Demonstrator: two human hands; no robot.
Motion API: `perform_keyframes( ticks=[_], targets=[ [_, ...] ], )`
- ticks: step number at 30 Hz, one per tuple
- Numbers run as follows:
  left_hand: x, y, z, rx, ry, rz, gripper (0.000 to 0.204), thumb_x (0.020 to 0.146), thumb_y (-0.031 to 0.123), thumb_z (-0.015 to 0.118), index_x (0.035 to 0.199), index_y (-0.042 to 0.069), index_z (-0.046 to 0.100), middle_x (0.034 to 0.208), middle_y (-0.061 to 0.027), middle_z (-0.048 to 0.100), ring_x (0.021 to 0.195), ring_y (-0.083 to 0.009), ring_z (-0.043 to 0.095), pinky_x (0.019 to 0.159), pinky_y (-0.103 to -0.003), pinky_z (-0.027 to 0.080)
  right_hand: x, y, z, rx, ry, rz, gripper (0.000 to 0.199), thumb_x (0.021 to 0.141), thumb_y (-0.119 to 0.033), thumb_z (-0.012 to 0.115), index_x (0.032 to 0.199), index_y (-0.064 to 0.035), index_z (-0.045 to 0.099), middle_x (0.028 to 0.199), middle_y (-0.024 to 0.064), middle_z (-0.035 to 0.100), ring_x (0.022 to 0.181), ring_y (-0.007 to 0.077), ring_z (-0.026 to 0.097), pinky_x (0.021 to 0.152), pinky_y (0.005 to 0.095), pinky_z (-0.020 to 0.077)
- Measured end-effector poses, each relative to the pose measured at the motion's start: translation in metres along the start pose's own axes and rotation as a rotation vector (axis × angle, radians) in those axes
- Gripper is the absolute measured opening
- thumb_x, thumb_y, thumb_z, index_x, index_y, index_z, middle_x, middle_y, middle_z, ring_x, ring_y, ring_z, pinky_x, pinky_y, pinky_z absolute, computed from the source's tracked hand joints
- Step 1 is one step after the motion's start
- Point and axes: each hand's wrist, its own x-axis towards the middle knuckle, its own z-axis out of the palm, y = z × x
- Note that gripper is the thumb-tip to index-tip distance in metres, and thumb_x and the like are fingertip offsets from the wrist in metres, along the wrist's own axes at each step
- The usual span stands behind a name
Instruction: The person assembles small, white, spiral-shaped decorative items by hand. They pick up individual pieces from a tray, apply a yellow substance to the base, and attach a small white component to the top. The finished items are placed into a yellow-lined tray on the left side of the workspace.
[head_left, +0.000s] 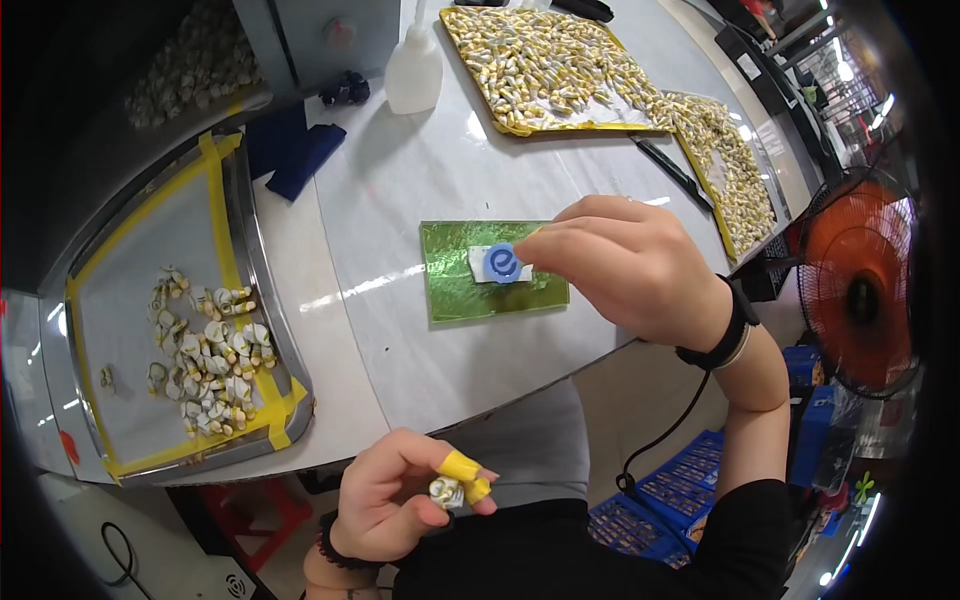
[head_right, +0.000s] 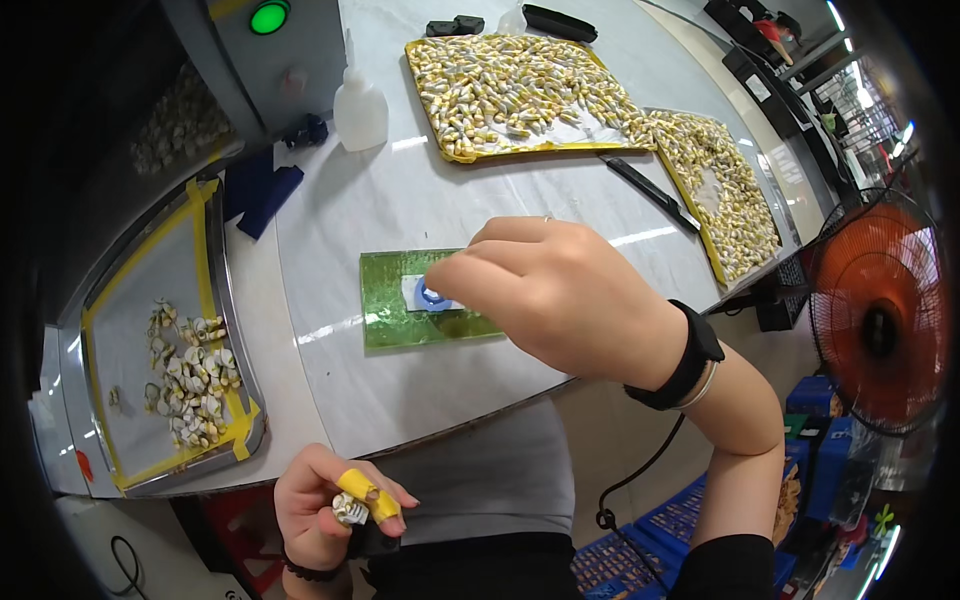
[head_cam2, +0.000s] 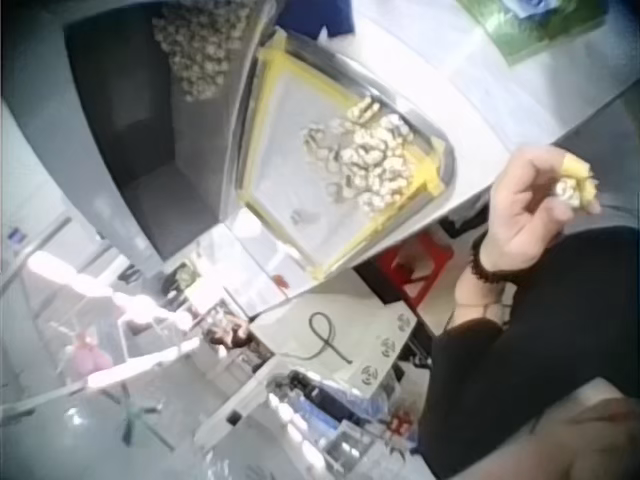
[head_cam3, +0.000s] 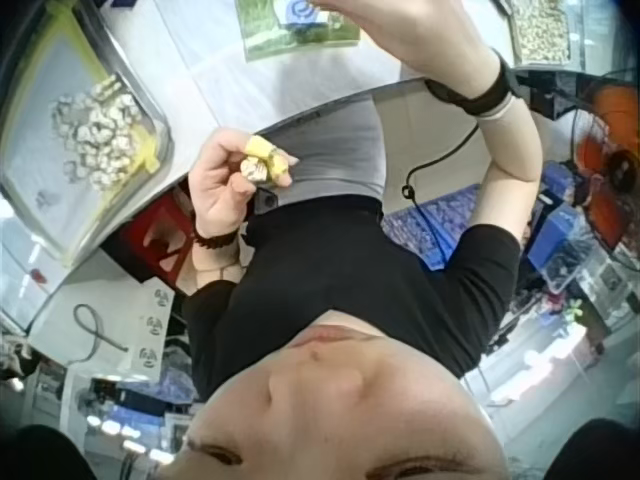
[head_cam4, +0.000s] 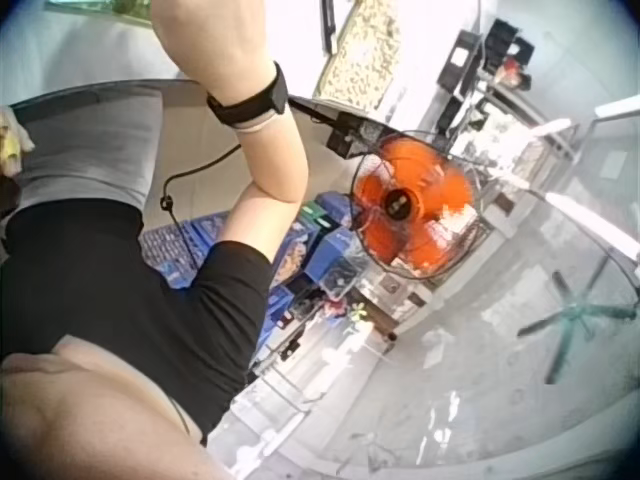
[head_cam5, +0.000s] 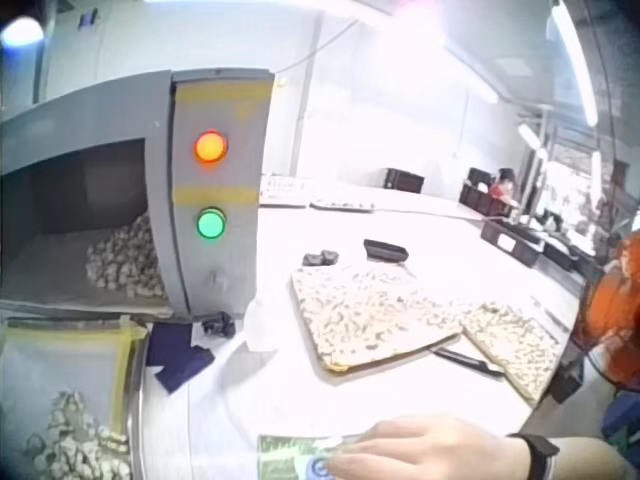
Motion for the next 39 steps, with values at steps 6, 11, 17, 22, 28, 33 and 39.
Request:
perform_keyframes(
  ticks=[6, 11, 17, 22, 28, 33, 39],
  targets=[
    [0.005, 0.002, 0.005, 0.004, 0.150, -0.035, 0.044, 0.081, 0.028, 0.069, 0.103, -0.006, 0.052, 0.097, -0.0172, 0.062, 0.088, -0.0217, 0.065, 0.083, -0.036, 0.051, 0.003, -0.002, 0.009, -0.080, 0.003, -0.085, 0.017, 0.068, -0.005, 0.062, 0.085, -0.0030, 0.061, 0.079, 0.0045, 0.057, 0.076, 0.0203, 0.056, 0.060, 0.0307, 0.0492],
    [0.011, 0.005, 0.007, 0.010, 0.213, -0.038, 0.047, 0.079, 0.031, 0.070, 0.100, -0.007, 0.053, 0.091, -0.0165, 0.064, 0.085, -0.0220, 0.065, 0.083, -0.038, 0.052, 0.003, -0.002, 0.010, -0.073, -0.001, -0.065, 0.015, 0.068, -0.004, 0.062, 0.083, -0.0030, 0.060, 0.077, 0.0045, 0.056, 0.075, 0.0207, 0.055, 0.060, 0.0311, 0.0490],
    [0.014, 0.010, 0.003, -0.100, 0.127, -0.163, 0.051, 0.083, 0.039, 0.066, 0.098, -0.007, 0.053, 0.082, -0.0152, 0.064, 0.080, -0.0217, 0.066, 0.079, -0.036, 0.053, 0.008, -0.028, -0.001, 0.302, 0.153, -0.055, 0.017, 0.066, -0.001, 0.067, 0.082, -0.0023, 0.064, 0.072, 0.0061, 0.058, 0.064, 0.0210, 0.057, 0.055, 0.0305, 0.0477],
    [0.019, 0.009, 0.002, -0.272, 0.036, -0.277, 0.048, 0.085, 0.039, 0.063, 0.098, -0.006, 0.053, 0.080, -0.0140, 0.063, 0.075, -0.0193, 0.065, 0.075, -0.034, 0.053, 0.013, -0.054, 0.006, 0.542, 0.266, -0.210, 0.013, 0.070, -0.002, 0.069, 0.083, -0.0015, 0.069, 0.076, 0.0077, 0.063, 0.064, 0.0185, 0.060, 0.055, 0.0252, 0.0495],
    [0.024, 0.012, 0.006, -0.371, -0.028, -0.404, 0.042, 0.088, 0.036, 0.060, 0.096, -0.004, 0.052, 0.082, -0.0119, 0.061, 0.073, -0.0175, 0.063, 0.074, -0.033, 0.052, 0.014, -0.053, 0.010, 0.494, 0.269, -0.341, 0.008, 0.073, -0.001, 0.066, 0.080, -0.0003, 0.068, 0.075, 0.0072, 0.062, 0.064, 0.0177, 0.059, 0.054, 0.0236, 0.0483],
    [0.025, 0.009, 0.007, -0.433, -0.088, -0.410, 0.036, 0.090, 0.033, 0.058, 0.094, -0.002, 0.052, 0.081, -0.0094, 0.060, 0.071, -0.0154, 0.061, 0.073, -0.032, 0.051, 0.016, -0.054, 0.012, 0.467, 0.265, -0.380, 0.006, 0.072, 0.000, 0.066, 0.078, -0.0006, 0.067, 0.075, 0.0070, 0.062, 0.064, 0.0170, 0.059, 0.053, 0.0230, 0.0477],
    [0.029, 0.009, 0.007, -0.460, -0.050, -0.430, 0.030, 0.092, 0.030, 0.056, 0.090, 0.001, 0.050, 0.079, -0.0072, 0.058, 0.067, -0.0129, 0.058, 0.073, -0.031, 0.050, 0.014, -0.057, 0.012, 0.365, 0.314, -0.382, 0.007, 0.068, 0.002, 0.067, 0.075, -0.0007, 0.066, 0.073, 0.0062, 0.061, 0.062, 0.0155, 0.059, 0.053, 0.0220, 0.0473]
  ],
)
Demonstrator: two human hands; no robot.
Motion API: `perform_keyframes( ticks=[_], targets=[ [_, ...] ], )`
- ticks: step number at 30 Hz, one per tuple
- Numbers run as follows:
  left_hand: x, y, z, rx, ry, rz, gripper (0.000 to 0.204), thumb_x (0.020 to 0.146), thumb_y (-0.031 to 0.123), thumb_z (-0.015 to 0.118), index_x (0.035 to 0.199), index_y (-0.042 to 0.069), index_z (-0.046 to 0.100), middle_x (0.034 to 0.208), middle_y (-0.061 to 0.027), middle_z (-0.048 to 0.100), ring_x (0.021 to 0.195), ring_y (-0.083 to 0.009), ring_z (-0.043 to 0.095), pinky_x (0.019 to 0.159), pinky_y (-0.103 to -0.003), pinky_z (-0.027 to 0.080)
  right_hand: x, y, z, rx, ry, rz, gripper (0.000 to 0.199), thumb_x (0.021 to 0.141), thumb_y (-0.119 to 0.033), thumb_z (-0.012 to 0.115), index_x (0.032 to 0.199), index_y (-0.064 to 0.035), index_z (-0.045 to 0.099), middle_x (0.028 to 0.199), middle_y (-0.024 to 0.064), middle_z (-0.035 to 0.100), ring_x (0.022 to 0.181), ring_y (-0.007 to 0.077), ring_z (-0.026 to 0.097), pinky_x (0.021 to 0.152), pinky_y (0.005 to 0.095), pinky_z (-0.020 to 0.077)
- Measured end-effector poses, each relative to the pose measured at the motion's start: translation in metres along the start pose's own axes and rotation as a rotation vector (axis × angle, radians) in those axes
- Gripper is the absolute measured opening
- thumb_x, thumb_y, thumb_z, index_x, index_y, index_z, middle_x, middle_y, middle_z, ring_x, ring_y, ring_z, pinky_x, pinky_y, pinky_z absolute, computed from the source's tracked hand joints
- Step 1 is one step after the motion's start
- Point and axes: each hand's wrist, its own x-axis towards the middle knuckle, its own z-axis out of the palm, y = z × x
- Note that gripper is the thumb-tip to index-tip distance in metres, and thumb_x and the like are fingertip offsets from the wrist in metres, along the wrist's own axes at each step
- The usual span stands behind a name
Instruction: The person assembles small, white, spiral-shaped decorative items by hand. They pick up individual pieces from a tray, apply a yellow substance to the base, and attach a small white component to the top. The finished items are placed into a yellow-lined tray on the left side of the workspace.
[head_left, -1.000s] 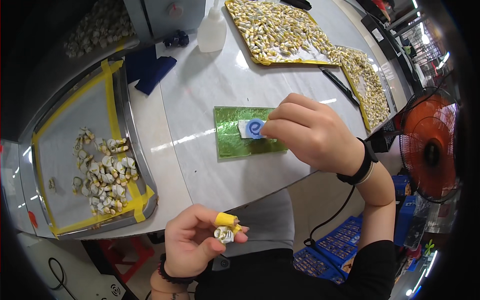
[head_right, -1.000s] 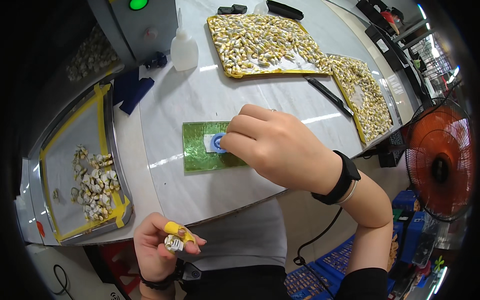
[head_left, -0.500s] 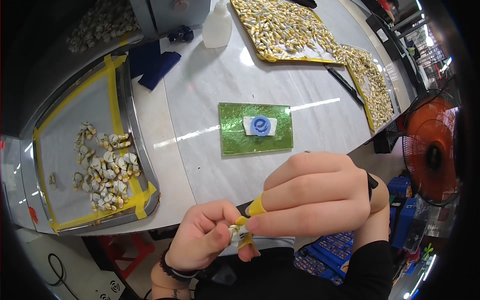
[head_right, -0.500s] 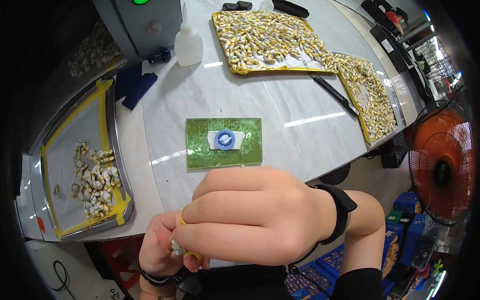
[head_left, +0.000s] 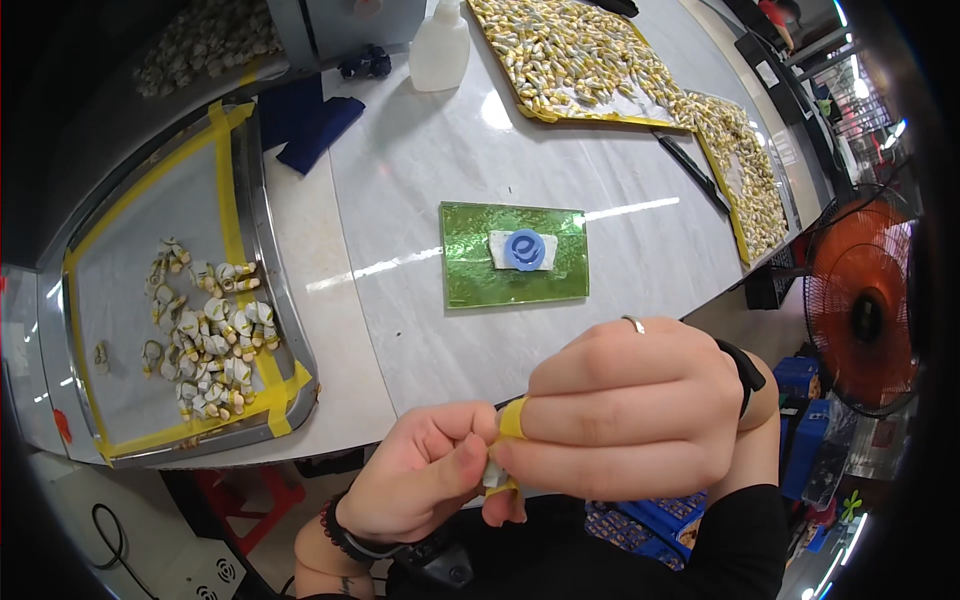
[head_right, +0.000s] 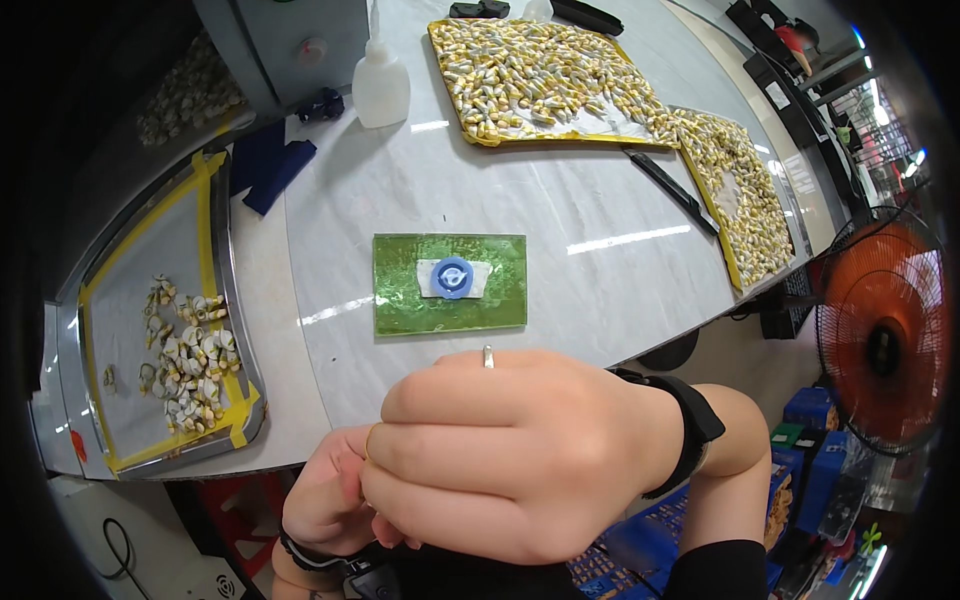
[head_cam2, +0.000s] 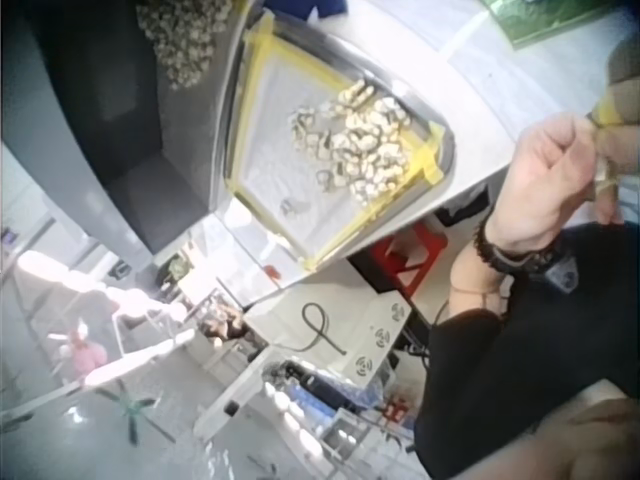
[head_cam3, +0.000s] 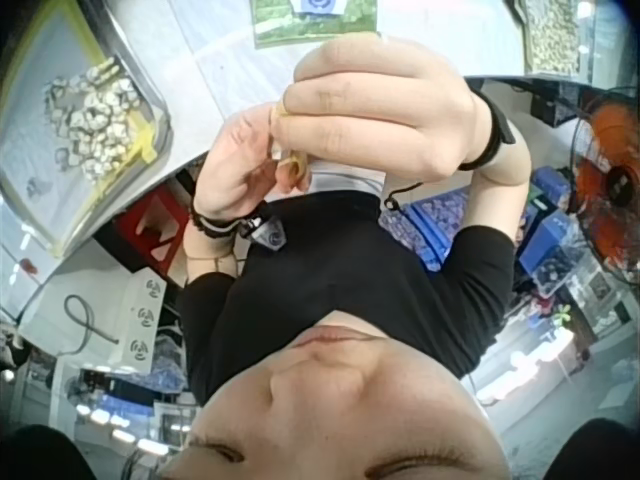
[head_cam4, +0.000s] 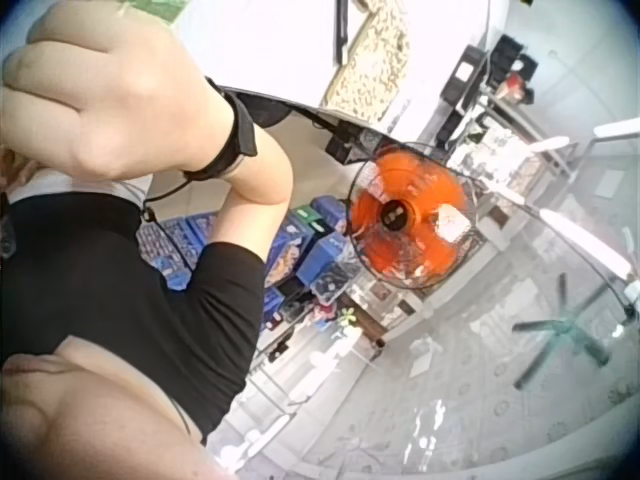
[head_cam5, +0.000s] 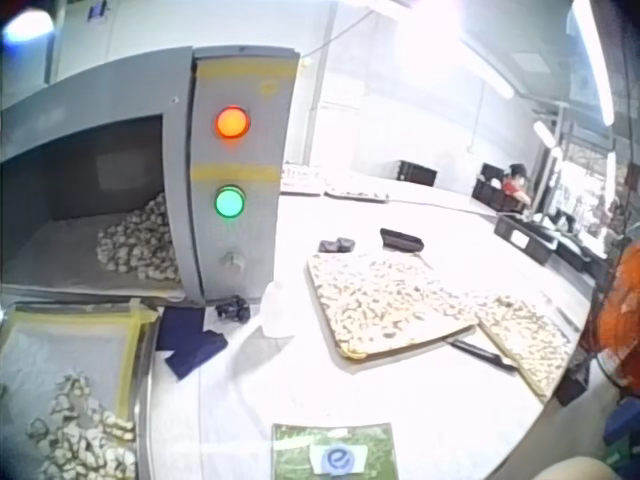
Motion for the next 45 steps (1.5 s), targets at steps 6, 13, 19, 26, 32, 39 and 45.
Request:
perform_keyframes(
  ticks=[6, 13, 19, 26, 32, 39, 45],
  targets=[
    [0.002, 0.000, 0.001, 0.026, -0.022, 0.017, 0.027, 0.092, 0.027, 0.055, 0.091, 0.000, 0.050, 0.081, -0.0072, 0.059, 0.070, -0.0123, 0.059, 0.074, -0.031, 0.050, -0.002, 0.000, -0.001, 0.014, 0.016, 0.021, 0.009, 0.067, 0.002, 0.069, 0.075, -0.0015, 0.067, 0.072, 0.0061, 0.061, 0.062, 0.0157, 0.059, 0.053, 0.0221, 0.0481],
    [-0.002, 0.008, 0.012, 0.208, 0.072, 0.165, 0.025, 0.089, 0.016, 0.061, 0.101, -0.005, 0.054, 0.090, -0.0104, 0.063, 0.081, -0.0126, 0.061, 0.077, -0.027, 0.049, -0.002, -0.017, -0.010, 0.035, 0.003, 0.212, 0.017, 0.067, 0.000, 0.071, 0.083, -0.0017, 0.069, 0.080, 0.0072, 0.064, 0.067, 0.0168, 0.061, 0.056, 0.0239, 0.0503],
    [-0.003, -0.005, 0.012, 0.466, 0.163, 0.466, 0.033, 0.079, 0.008, 0.072, 0.105, -0.007, 0.057, 0.095, -0.0119, 0.064, 0.089, -0.0154, 0.062, 0.080, -0.027, 0.049, -0.001, -0.023, -0.022, -0.005, -0.100, 0.171, 0.018, 0.069, 0.001, 0.070, 0.087, -0.0014, 0.068, 0.086, 0.0071, 0.064, 0.073, 0.0173, 0.060, 0.061, 0.0239, 0.0497],
    [-0.002, -0.004, 0.018, 0.679, 0.282, 0.457, 0.046, 0.069, 0.027, 0.082, 0.091, -0.008, 0.061, 0.084, -0.0149, 0.065, 0.074, -0.0155, 0.060, 0.066, -0.026, 0.048, -0.005, -0.038, -0.030, -0.125, -0.173, 0.111, 0.016, 0.071, 0.002, 0.067, 0.087, -0.0023, 0.068, 0.086, 0.0052, 0.064, 0.076, 0.0153, 0.060, 0.063, 0.0215, 0.0484],
    [-0.002, 0.001, 0.016, 1.031, 0.215, 0.561, 0.040, 0.070, 0.025, 0.081, 0.085, -0.007, 0.063, 0.081, -0.0168, 0.067, 0.073, -0.0211, 0.065, 0.065, -0.028, 0.051, -0.009, -0.042, -0.030, -0.151, -0.172, 0.078, 0.015, 0.073, 0.000, 0.067, 0.087, -0.0037, 0.068, 0.087, 0.0038, 0.065, 0.077, 0.0142, 0.061, 0.065, 0.0209, 0.0486],
    [0.007, 0.002, 0.022, 1.116, 0.094, 0.650, 0.028, 0.065, 0.007, 0.081, 0.087, -0.004, 0.066, 0.080, -0.0139, 0.067, 0.070, -0.0219, 0.067, 0.063, -0.027, 0.052, -0.016, -0.050, -0.031, -0.176, -0.099, 0.071, 0.009, 0.072, -0.001, 0.067, 0.081, -0.0038, 0.068, 0.083, 0.0037, 0.066, 0.074, 0.0140, 0.061, 0.065, 0.0202, 0.0485],
    [0.007, -0.001, 0.036, 1.115, 0.084, 0.656, 0.026, 0.072, 0.003, 0.075, 0.091, -0.009, 0.062, 0.087, -0.0196, 0.064, 0.080, -0.0249, 0.063, 0.072, -0.032, 0.049, -0.023, -0.049, -0.032, -0.176, -0.042, 0.075, 0.006, 0.072, -0.001, 0.067, 0.077, -0.0036, 0.069, 0.079, 0.0033, 0.065, 0.072, 0.0142, 0.062, 0.064, 0.0204, 0.0491]
  ],
)
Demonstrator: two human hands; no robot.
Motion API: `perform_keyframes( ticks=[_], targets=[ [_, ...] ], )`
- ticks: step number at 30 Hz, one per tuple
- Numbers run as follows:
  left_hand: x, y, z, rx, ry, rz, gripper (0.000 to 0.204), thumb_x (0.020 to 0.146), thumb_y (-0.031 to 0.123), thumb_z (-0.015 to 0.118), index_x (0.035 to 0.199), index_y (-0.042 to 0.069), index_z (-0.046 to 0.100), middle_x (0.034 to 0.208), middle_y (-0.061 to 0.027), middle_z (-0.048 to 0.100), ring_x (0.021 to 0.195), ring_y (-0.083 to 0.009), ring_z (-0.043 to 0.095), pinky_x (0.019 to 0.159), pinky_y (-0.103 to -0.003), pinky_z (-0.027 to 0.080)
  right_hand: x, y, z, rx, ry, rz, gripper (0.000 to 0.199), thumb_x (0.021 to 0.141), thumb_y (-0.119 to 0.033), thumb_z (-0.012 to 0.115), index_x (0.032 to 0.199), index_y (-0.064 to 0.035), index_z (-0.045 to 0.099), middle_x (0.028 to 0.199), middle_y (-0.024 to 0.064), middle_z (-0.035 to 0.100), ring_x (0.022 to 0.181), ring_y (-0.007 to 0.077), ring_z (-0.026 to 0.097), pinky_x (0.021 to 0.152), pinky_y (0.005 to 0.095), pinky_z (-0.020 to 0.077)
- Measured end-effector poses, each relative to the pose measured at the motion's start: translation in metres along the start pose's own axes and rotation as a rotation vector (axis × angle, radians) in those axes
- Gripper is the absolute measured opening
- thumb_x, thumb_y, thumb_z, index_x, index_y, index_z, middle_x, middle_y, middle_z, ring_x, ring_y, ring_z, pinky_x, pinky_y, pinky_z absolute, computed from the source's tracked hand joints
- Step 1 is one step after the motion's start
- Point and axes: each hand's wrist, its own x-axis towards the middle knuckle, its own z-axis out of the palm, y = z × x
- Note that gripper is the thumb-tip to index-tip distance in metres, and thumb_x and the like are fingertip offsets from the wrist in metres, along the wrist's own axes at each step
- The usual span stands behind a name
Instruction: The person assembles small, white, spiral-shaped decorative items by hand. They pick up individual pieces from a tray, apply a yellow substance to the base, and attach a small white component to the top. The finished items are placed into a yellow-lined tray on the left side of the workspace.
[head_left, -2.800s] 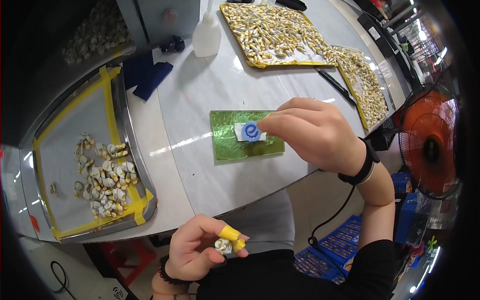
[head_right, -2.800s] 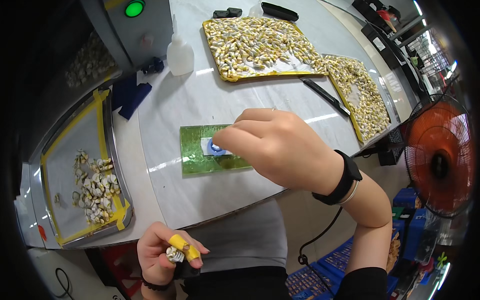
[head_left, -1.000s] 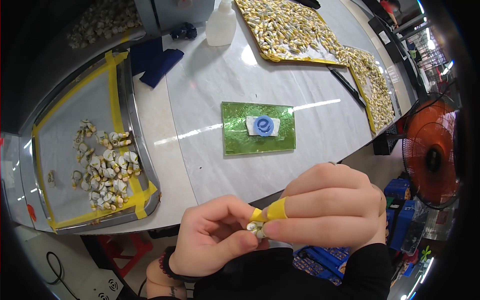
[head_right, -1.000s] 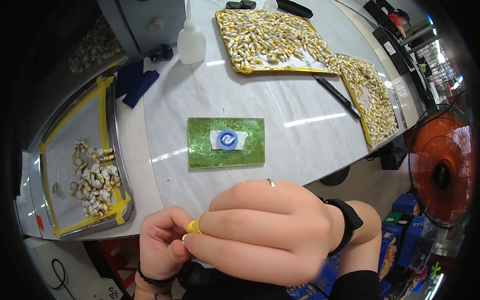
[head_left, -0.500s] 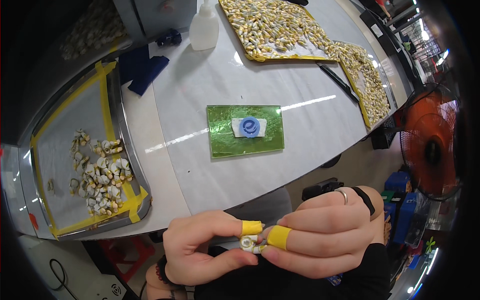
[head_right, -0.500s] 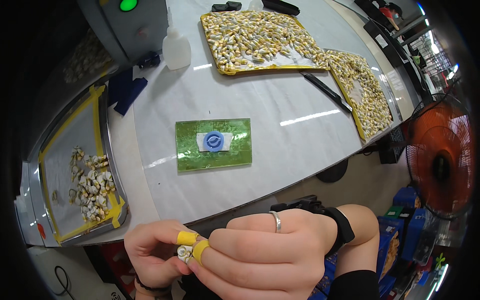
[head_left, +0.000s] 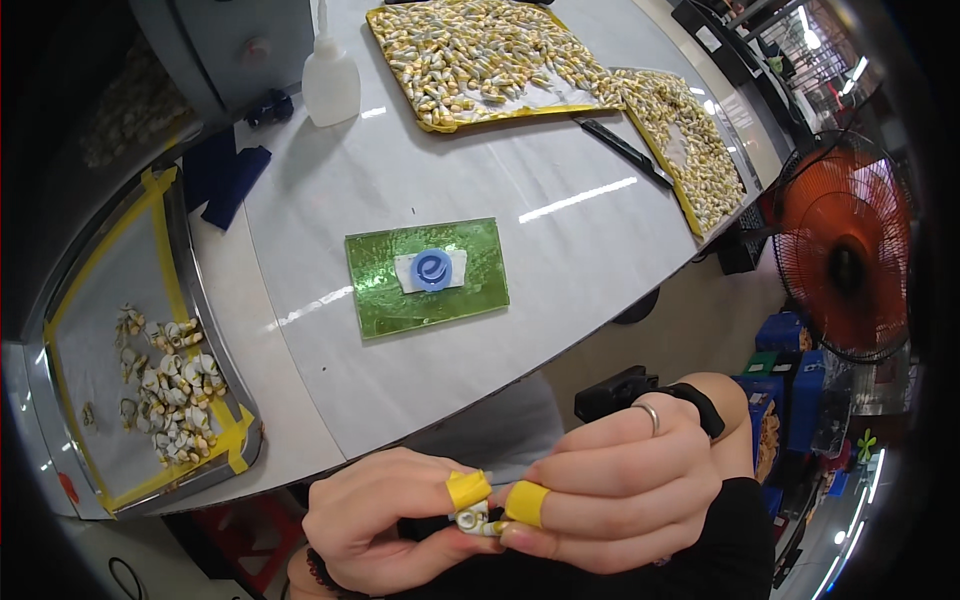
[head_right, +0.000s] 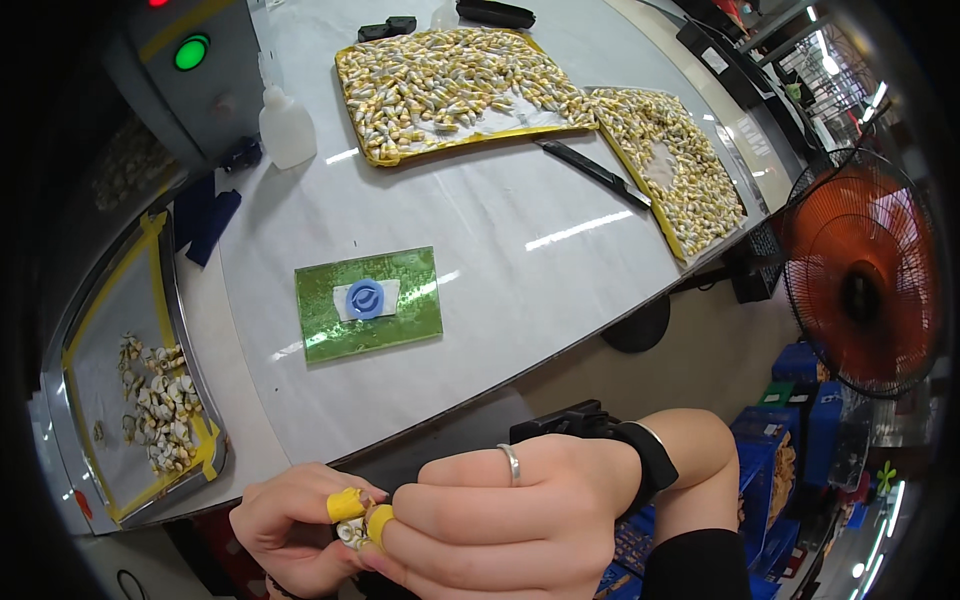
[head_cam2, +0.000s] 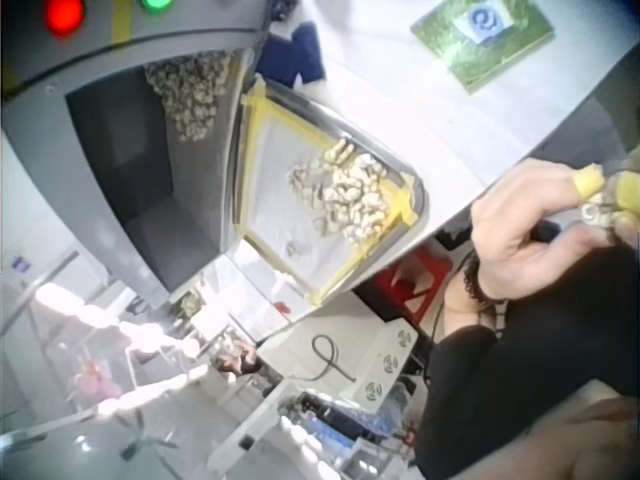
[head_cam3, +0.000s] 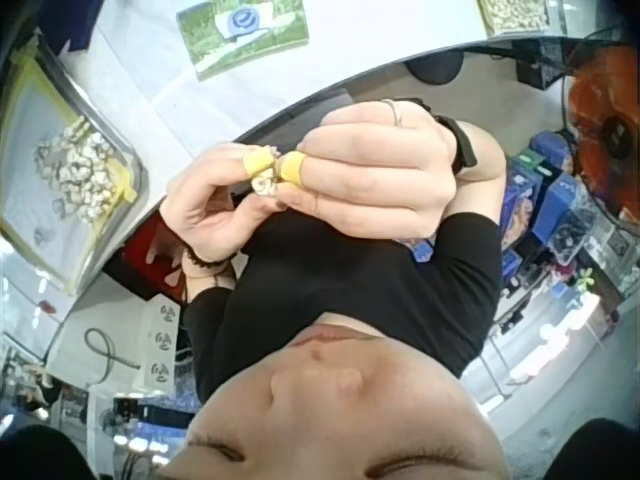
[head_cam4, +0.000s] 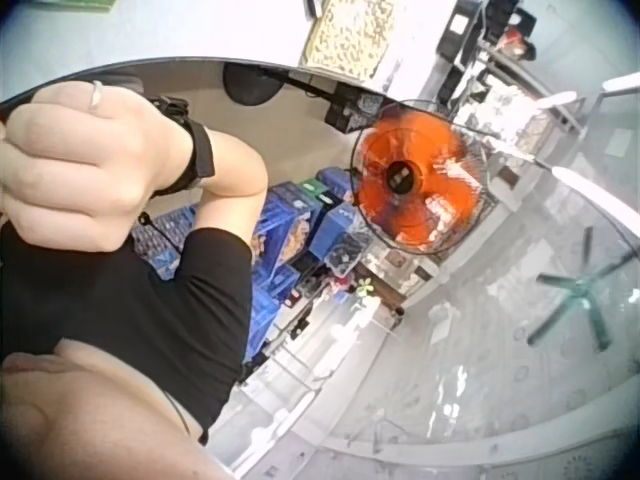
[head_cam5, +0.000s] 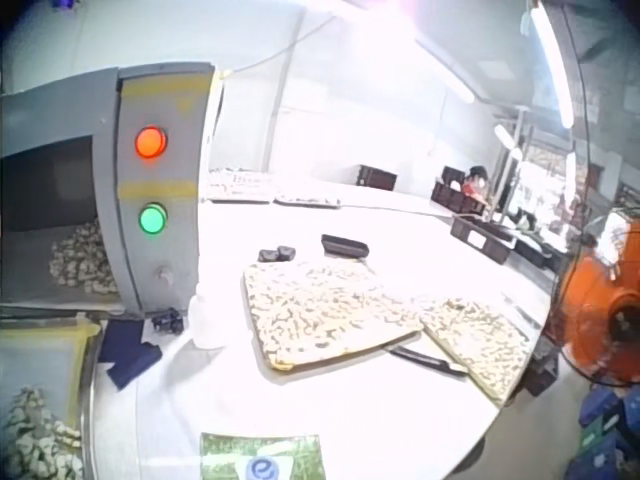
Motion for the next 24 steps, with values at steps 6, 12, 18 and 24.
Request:
perform_keyframes(
  ticks=[6, 12, 18, 24],
  targets=[
    [-0.003, -0.010, -0.003, 0.021, -0.010, 0.046, 0.025, 0.070, 0.002, 0.077, 0.088, -0.008, 0.063, 0.084, -0.0176, 0.065, 0.076, -0.0241, 0.064, 0.069, -0.030, 0.050, -0.002, 0.000, -0.008, 0.035, -0.077, 0.011, 0.008, 0.074, 0.000, 0.067, 0.081, -0.0039, 0.069, 0.081, 0.0030, 0.065, 0.074, 0.0144, 0.062, 0.067, 0.0208, 0.0503],
    [0.005, -0.010, -0.007, 0.056, -0.039, 0.063, 0.026, 0.068, 0.004, 0.079, 0.087, -0.006, 0.064, 0.082, -0.0160, 0.067, 0.075, -0.0229, 0.066, 0.067, -0.028, 0.051, -0.001, 0.002, -0.012, 0.038, -0.132, -0.008, 0.011, 0.074, 0.000, 0.067, 0.085, -0.0040, 0.068, 0.084, 0.0035, 0.065, 0.076, 0.0143, 0.062, 0.068, 0.0207, 0.0501],
    [0.004, -0.001, 0.004, 0.044, 0.030, 0.048, 0.028, 0.071, 0.005, 0.077, 0.089, -0.009, 0.061, 0.088, -0.0193, 0.065, 0.079, -0.0237, 0.062, 0.070, -0.032, 0.049, -0.004, 0.003, 0.001, -0.014, 0.095, -0.018, 0.004, 0.071, 0.000, 0.070, 0.074, -0.0008, 0.067, 0.075, 0.0060, 0.064, 0.067, 0.0149, 0.061, 0.061, 0.0221, 0.0512],
    [0.000, -0.006, 0.007, 0.064, 0.008, -0.009, 0.031, 0.076, 0.006, 0.074, 0.098, -0.010, 0.059, 0.094, -0.0193, 0.063, 0.082, -0.0226, 0.062, 0.073, -0.031, 0.050, -0.007, 0.001, -0.003, -0.039, 0.067, 0.061, 0.002, 0.075, -0.002, 0.068, 0.076, -0.0014, 0.067, 0.076, 0.0065, 0.064, 0.070, 0.0155, 0.062, 0.059, 0.0233, 0.0488]
  ],
)
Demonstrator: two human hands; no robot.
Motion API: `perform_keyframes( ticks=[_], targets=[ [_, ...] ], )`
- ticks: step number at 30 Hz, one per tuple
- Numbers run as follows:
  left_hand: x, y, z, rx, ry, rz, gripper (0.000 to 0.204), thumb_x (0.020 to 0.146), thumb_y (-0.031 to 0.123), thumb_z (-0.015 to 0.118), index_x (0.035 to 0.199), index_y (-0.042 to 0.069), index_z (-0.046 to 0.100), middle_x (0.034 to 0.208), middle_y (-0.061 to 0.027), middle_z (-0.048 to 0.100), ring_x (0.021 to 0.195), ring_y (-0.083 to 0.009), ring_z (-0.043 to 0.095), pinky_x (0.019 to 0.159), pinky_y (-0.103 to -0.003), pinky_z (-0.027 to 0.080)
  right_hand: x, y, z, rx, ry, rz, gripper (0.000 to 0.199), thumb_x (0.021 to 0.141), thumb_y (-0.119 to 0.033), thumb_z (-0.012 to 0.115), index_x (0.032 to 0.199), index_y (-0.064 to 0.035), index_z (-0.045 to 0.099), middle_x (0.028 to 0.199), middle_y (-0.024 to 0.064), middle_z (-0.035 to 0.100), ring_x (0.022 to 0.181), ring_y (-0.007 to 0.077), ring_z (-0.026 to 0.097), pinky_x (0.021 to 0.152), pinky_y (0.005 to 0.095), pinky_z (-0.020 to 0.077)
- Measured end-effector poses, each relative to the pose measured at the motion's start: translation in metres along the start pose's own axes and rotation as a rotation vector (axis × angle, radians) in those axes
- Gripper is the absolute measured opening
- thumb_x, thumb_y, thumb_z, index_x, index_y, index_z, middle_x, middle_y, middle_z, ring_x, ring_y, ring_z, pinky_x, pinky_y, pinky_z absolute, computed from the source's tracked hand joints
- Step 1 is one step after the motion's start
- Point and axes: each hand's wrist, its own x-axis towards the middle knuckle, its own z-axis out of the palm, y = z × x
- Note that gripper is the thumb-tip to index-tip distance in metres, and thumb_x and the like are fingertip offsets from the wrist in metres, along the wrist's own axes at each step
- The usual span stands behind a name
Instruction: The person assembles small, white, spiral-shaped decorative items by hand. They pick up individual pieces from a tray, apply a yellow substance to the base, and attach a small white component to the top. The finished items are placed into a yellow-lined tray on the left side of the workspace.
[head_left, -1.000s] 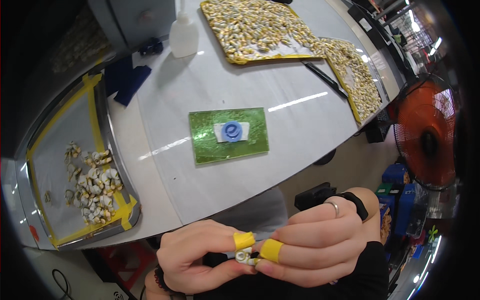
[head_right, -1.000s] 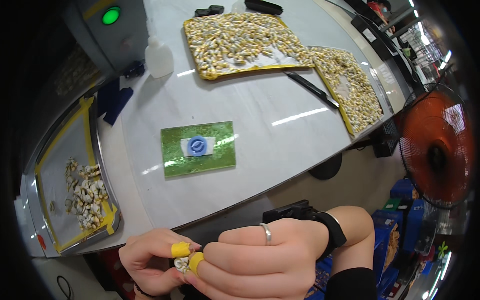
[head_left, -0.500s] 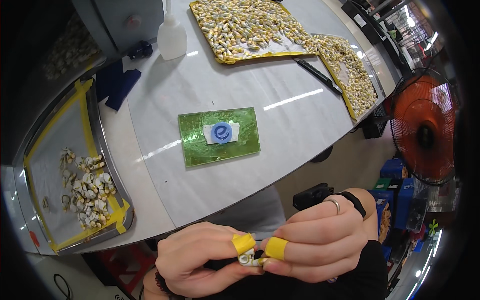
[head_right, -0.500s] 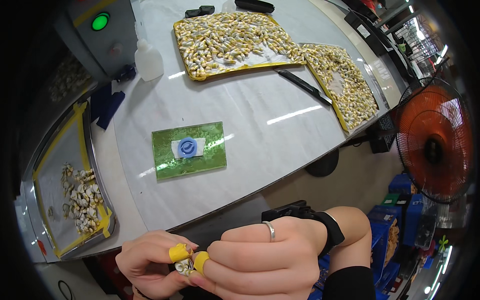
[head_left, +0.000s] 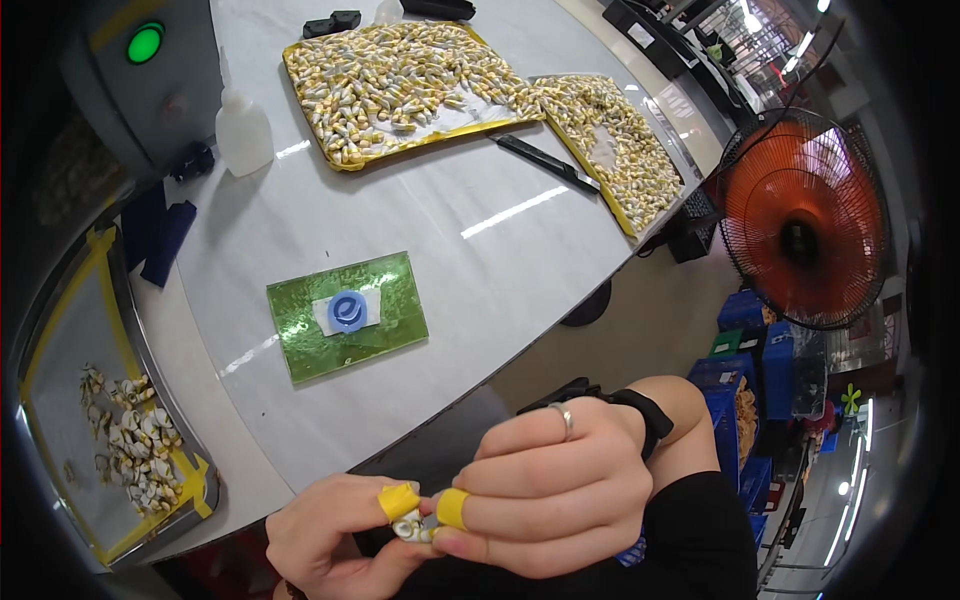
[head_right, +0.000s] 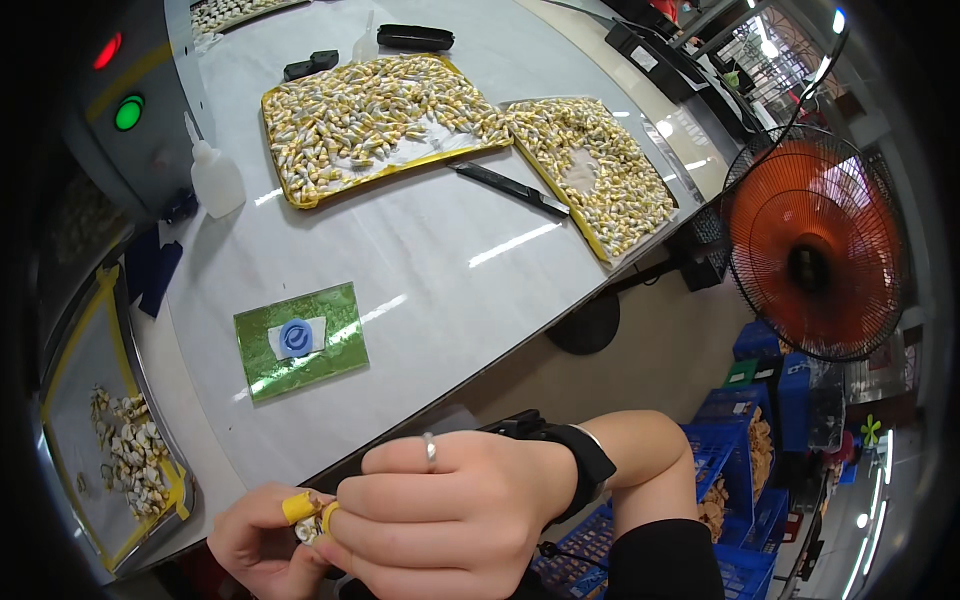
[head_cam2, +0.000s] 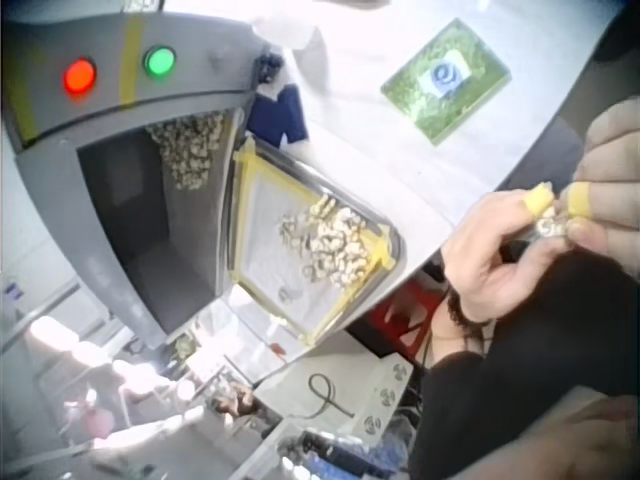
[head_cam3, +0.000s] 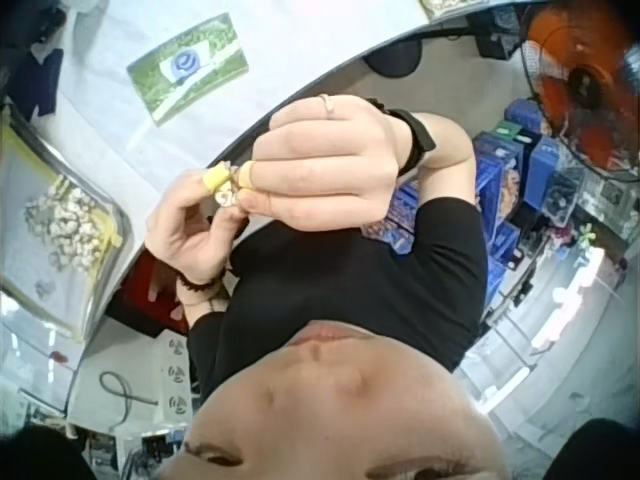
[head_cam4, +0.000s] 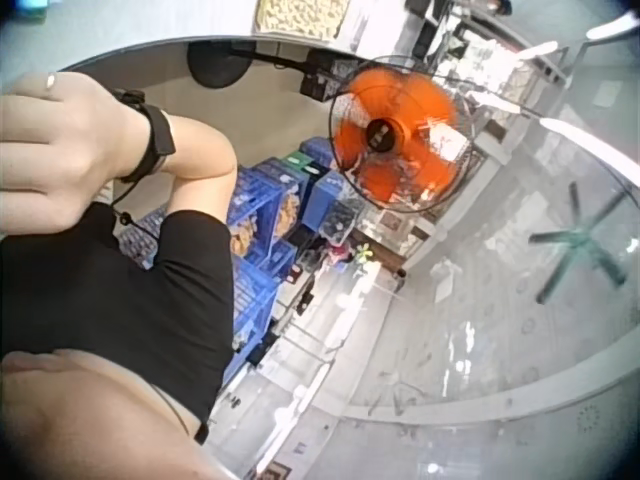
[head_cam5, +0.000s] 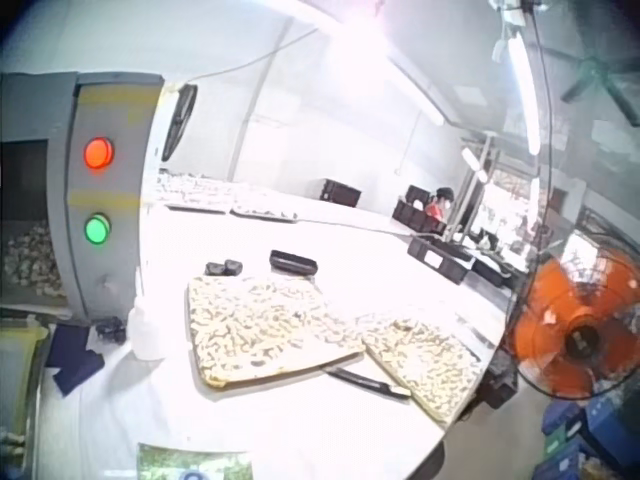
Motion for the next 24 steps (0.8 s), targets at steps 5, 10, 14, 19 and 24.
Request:
perform_keyframes(
  ticks=[5, 10, 14, 19, 24],
  targets=[
    [-0.008, -0.010, -0.008, -0.111, 0.078, -0.058, 0.033, 0.078, 0.005, 0.072, 0.104, -0.009, 0.057, 0.095, -0.0194, 0.063, 0.085, -0.0216, 0.063, 0.078, -0.031, 0.051, -0.011, 0.032, -0.035, -0.573, 0.159, 0.104, 0.011, 0.071, -0.005, 0.064, 0.082, -0.0052, 0.066, 0.076, 0.0062, 0.063, 0.066, 0.0173, 0.061, 0.054, 0.0261, 0.0462],
    [-0.014, -0.008, -0.008, -0.158, 0.090, -0.079, 0.034, 0.078, 0.005, 0.072, 0.105, -0.010, 0.056, 0.095, -0.0192, 0.064, 0.087, -0.0223, 0.064, 0.077, -0.032, 0.051, -0.064, 0.165, -0.149, -0.750, -0.171, 0.950, 0.015, 0.076, -0.010, 0.065, 0.087, -0.0001, 0.065, 0.073, 0.0112, 0.064, 0.067, 0.0199, 0.062, 0.061, 0.0304, 0.0475],
    [-0.017, -0.006, -0.005, -0.178, 0.118, -0.060, 0.034, 0.077, 0.004, 0.072, 0.104, -0.009, 0.056, 0.094, -0.0178, 0.063, 0.086, -0.0216, 0.063, 0.076, -0.031, 0.051, -0.115, 0.230, -0.175, -0.674, -0.387, 1.185, 0.020, 0.069, -0.015, 0.070, 0.082, -0.0002, 0.068, 0.071, 0.0123, 0.064, 0.067, 0.0214, 0.061, 0.062, 0.0314, 0.0471],
    [-0.012, -0.017, -0.013, -0.051, 0.134, -0.094, 0.029, 0.067, 0.006, 0.080, 0.089, -0.005, 0.065, 0.080, -0.0131, 0.068, 0.072, -0.0189, 0.066, 0.065, -0.025, 0.051, -0.131, 0.238, -0.171, -0.647, -0.367, 1.133, 0.015, 0.074, -0.013, 0.066, 0.080, -0.0001, 0.062, 0.072, 0.0125, 0.062, 0.067, 0.0215, 0.060, 0.061, 0.0327, 0.0467],
    [-0.015, -0.016, -0.009, -0.087, 0.220, -0.095, 0.031, 0.068, 0.007, 0.080, 0.091, -0.005, 0.064, 0.081, -0.0137, 0.068, 0.072, -0.0186, 0.066, 0.066, -0.025, 0.051, -0.076, 0.201, -0.141, -0.461, -0.086, 1.033, 0.010, 0.086, -0.009, 0.057, 0.093, -0.0013, 0.056, 0.075, 0.0054, 0.060, 0.074, 0.0111, 0.058, 0.064, 0.0259, 0.0447]
  ],
)
